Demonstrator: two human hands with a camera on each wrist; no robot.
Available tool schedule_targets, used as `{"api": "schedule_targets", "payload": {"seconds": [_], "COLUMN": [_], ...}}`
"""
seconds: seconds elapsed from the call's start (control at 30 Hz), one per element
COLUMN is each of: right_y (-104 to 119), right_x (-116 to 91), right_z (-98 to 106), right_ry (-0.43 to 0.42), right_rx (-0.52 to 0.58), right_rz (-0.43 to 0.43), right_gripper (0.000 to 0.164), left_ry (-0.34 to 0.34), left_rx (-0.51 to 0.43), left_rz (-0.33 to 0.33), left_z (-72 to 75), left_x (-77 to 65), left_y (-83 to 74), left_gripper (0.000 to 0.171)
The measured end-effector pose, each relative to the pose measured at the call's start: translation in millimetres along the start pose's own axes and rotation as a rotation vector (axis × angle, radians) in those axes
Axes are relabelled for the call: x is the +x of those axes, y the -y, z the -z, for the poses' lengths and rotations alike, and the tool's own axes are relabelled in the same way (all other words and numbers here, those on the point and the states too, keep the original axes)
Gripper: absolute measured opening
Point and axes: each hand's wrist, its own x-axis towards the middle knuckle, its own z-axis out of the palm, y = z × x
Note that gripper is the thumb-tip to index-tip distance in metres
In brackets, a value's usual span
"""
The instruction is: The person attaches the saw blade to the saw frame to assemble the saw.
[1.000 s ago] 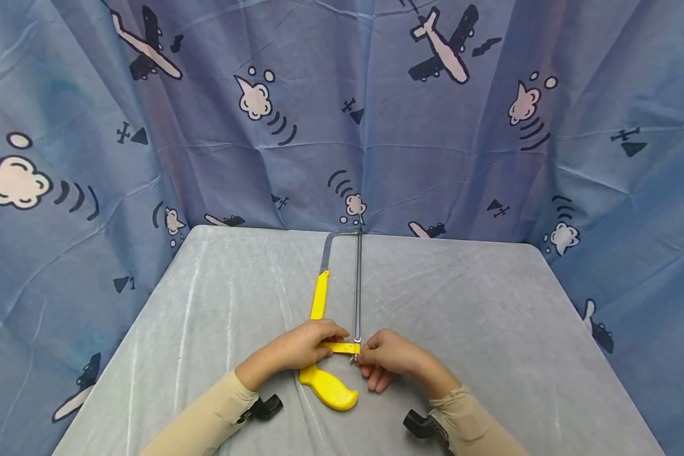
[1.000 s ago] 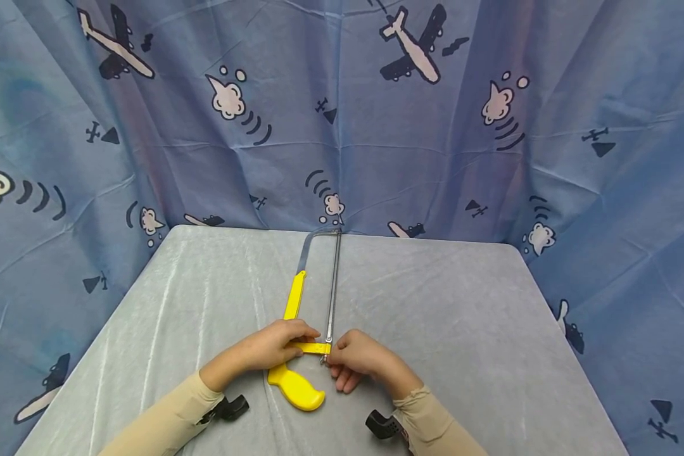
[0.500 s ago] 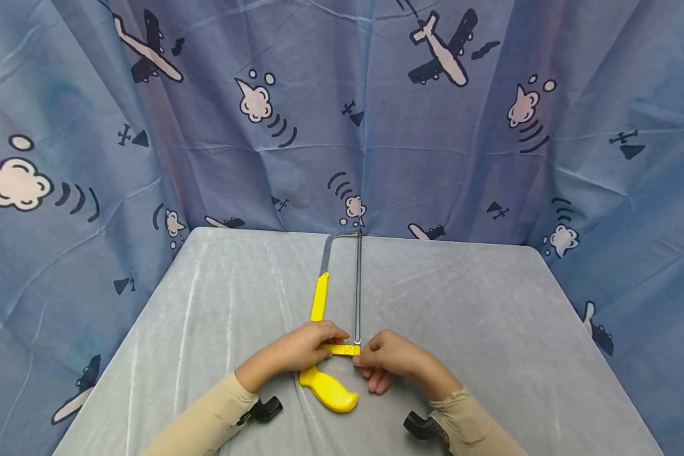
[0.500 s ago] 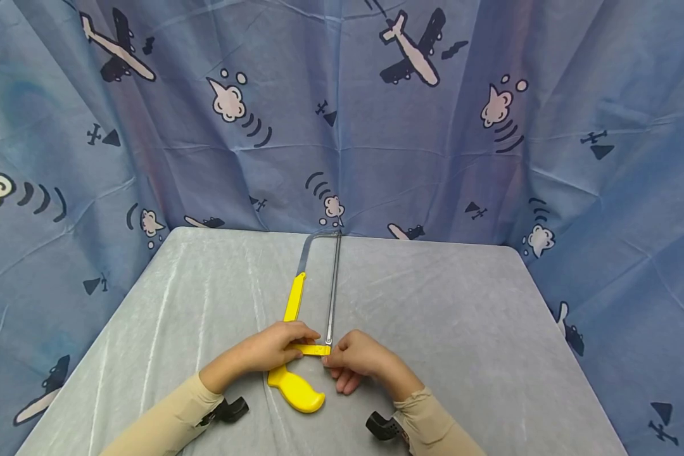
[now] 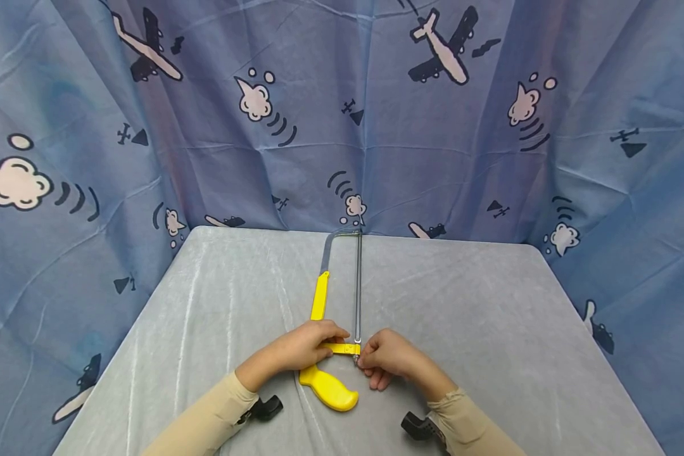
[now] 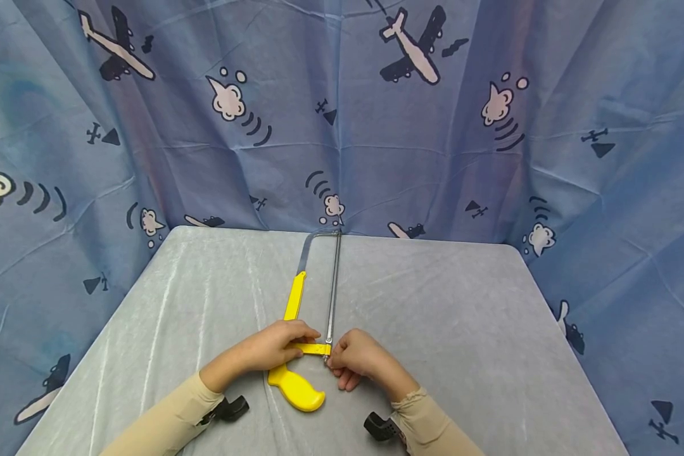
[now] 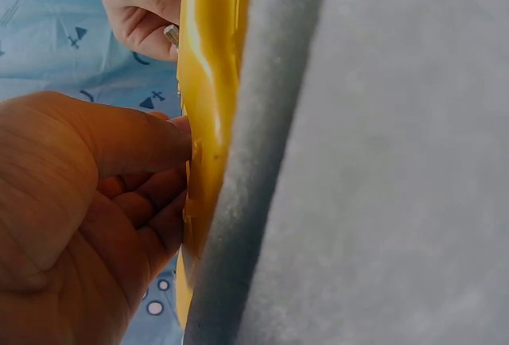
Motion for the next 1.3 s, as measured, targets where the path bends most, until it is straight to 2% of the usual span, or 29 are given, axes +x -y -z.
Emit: {"api": "schedule_targets", "payload": {"seconds": [0.1,0.23,0.33,0.47,0.7,0.93,1.17,1.3], "right_y": [2.1,4.7,5.2,3.5,1.2,4.1,0.5,1.9], "right_x": [-1.9,-3.7,-4.4,-3.1,-1.2,-2.2,-0.9,-1.6], "right_z": [2.6,5.0,5.4,4.2,0.8,0.6,1.7,-0.1], "right_ry": [0.016,0.077,0.089,0.057,-0.012,0.020,0.069,0.015], "right_rx": [0.002,0.050,0.063,0.041,-0.039,0.016,0.085,0.014], "right_rz": [-0.011,-0.022,-0.018,-0.016,0.003,-0.024,0.000,-0.008], "right_gripper": [0.019,0.028,0.023,0.017,0.017,0.034,0.017,0.016], "left_ry": [-0.001,-0.002,-0.003,-0.001,0.000,-0.001,-0.009,-0.007], "left_rx": [-0.004,-0.002,0.000,-0.001,0.000,0.012,0.016,0.014], "left_rz": [-0.003,-0.005,-0.007,-0.007,-0.001,-0.005,-0.008,-0.005], "left_z": [0.2,-0.1,-0.2,0.2,-0.1,-0.8,-1.3,-1.2], "left_x": [-0.1,-0.1,0.0,-0.1,0.6,0.3,-0.2,0.1], "left_y": [-0.7,-0.6,-0.3,-0.5,-0.6,1.3,1.0,0.7], "left_gripper": [0.041,0.041,0.041,0.041,0.041,0.041,0.041,0.041]}}
